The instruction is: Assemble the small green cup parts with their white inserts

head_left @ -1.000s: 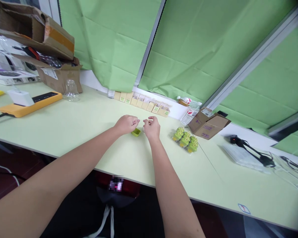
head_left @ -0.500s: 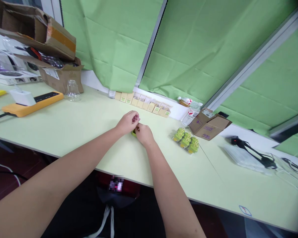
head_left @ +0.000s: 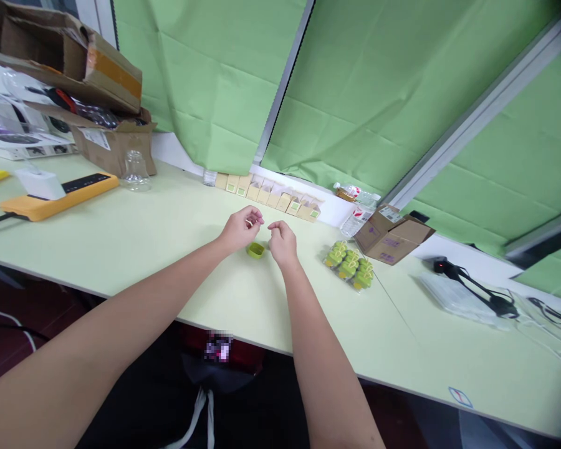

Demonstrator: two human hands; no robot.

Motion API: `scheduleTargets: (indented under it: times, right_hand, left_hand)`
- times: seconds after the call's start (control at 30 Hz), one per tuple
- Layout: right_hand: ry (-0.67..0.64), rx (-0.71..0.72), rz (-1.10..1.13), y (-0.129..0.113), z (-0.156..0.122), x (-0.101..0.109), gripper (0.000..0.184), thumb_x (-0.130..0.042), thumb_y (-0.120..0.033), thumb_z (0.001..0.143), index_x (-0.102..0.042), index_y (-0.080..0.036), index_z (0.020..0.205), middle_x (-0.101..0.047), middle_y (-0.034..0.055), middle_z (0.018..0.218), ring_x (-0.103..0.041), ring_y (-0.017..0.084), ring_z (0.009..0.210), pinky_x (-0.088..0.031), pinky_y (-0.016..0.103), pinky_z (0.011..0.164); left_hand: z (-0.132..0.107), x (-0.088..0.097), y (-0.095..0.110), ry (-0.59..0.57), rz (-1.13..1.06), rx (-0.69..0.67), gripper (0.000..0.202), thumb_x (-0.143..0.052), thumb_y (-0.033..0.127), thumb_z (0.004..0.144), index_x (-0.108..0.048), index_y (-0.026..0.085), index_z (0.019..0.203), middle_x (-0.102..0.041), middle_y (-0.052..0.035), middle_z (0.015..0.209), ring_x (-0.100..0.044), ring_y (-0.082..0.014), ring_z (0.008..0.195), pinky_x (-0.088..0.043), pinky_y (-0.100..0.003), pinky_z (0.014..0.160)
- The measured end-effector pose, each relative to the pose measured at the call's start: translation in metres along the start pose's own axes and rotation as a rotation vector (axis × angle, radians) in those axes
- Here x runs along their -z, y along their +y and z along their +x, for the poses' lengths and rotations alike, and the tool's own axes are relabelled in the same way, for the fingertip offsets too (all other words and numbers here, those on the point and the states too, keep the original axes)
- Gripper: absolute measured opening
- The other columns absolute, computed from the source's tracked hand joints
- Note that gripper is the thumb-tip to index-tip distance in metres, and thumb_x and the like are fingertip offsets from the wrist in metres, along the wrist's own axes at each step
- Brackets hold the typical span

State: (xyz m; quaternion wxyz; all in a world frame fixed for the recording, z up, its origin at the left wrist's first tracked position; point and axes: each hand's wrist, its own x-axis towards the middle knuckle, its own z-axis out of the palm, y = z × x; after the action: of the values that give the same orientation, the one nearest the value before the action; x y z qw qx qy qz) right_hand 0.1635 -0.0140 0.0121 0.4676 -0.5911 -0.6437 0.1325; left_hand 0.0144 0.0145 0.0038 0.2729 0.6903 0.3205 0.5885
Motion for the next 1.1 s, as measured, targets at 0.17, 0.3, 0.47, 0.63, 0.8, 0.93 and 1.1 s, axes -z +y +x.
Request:
scheduleTargets:
  times: [0.17,0.3,0.47,0.63,0.8,0.93,1.1]
  right_hand:
    - [0.008,0.074,-0.002,-0.0015,-0.0010,0.0023,0.016,-0.054,-0.030,0.077,-0.064,-0.023,0.088,-0.042,-0.0059,0.061,-0.041,0.013,0.055,-0.037,0.025,0.059]
    - [0.057,0.174,-0.068,-0.0036,-0.0028,0.0016,0.018,-0.057,-0.036,0.079,-0.066,-0.023,0.089,-0.041,-0.0048,0.064,-0.041,0.013,0.059,-0.037,0.026,0.062]
    - [0.088,0.210,-0.097,-0.0033,-0.0022,0.0008,0.019,-0.057,-0.037,0.082,-0.067,-0.022,0.089,-0.040,-0.0045,0.065,-0.041,0.013,0.060,-0.036,0.026,0.062]
    - [0.096,0.222,-0.142,-0.0049,-0.0022,0.0015,0.019,-0.058,-0.037,0.083,-0.068,-0.022,0.086,-0.040,-0.0042,0.064,-0.041,0.013,0.060,-0.035,0.026,0.062]
    - [0.093,0.210,-0.172,-0.0086,-0.0033,0.0026,0.020,-0.058,-0.038,0.084,-0.069,-0.022,0.087,-0.042,-0.0037,0.065,-0.041,0.013,0.061,-0.034,0.026,0.062]
    - [0.105,0.200,-0.173,-0.0089,-0.0037,0.0023,0.020,-0.058,-0.038,0.084,-0.068,-0.022,0.084,-0.041,-0.0039,0.064,-0.042,0.013,0.060,-0.034,0.026,0.062]
    - [0.115,0.176,-0.131,-0.0066,-0.0037,0.0014,0.021,-0.059,-0.040,0.083,-0.067,-0.022,0.083,-0.041,-0.0046,0.063,-0.040,0.013,0.059,-0.034,0.025,0.060]
  left_hand:
    - [0.0024,-0.0021,-0.0061,-0.009,-0.079,0.033,0.017,-0.059,0.014,0.077,-0.057,0.019,0.092,-0.072,-0.0049,0.087,-0.068,-0.0167,0.087,-0.049,-0.026,0.070]
    - [0.0027,-0.0016,-0.0086,-0.006,-0.065,0.034,0.016,-0.060,0.015,0.076,-0.058,0.019,0.092,-0.072,-0.0045,0.087,-0.069,-0.0169,0.086,-0.051,-0.027,0.071]
    - [0.0011,-0.0005,-0.0060,-0.013,0.008,-0.004,0.015,-0.060,0.016,0.077,-0.060,0.019,0.091,-0.071,-0.0031,0.087,-0.068,-0.0153,0.081,-0.051,-0.026,0.070]
    - [-0.0002,0.0013,-0.0041,-0.028,0.082,-0.042,0.015,-0.059,0.016,0.077,-0.061,0.019,0.092,-0.070,-0.0020,0.086,-0.066,-0.0139,0.078,-0.050,-0.025,0.069]
    - [-0.0003,0.0013,-0.0039,-0.021,0.070,-0.028,0.015,-0.059,0.017,0.078,-0.061,0.019,0.092,-0.070,-0.0025,0.086,-0.066,-0.0138,0.076,-0.051,-0.026,0.068]
    - [-0.0004,0.0006,-0.0025,-0.016,0.064,-0.012,0.014,-0.060,0.017,0.077,-0.061,0.019,0.091,-0.071,-0.0031,0.087,-0.067,-0.0148,0.079,-0.051,-0.026,0.068]
    - [-0.0006,0.0003,-0.0008,-0.018,0.054,-0.004,0.014,-0.060,0.017,0.077,-0.061,0.019,0.091,-0.072,-0.0031,0.087,-0.067,-0.0152,0.079,-0.051,-0.026,0.068]
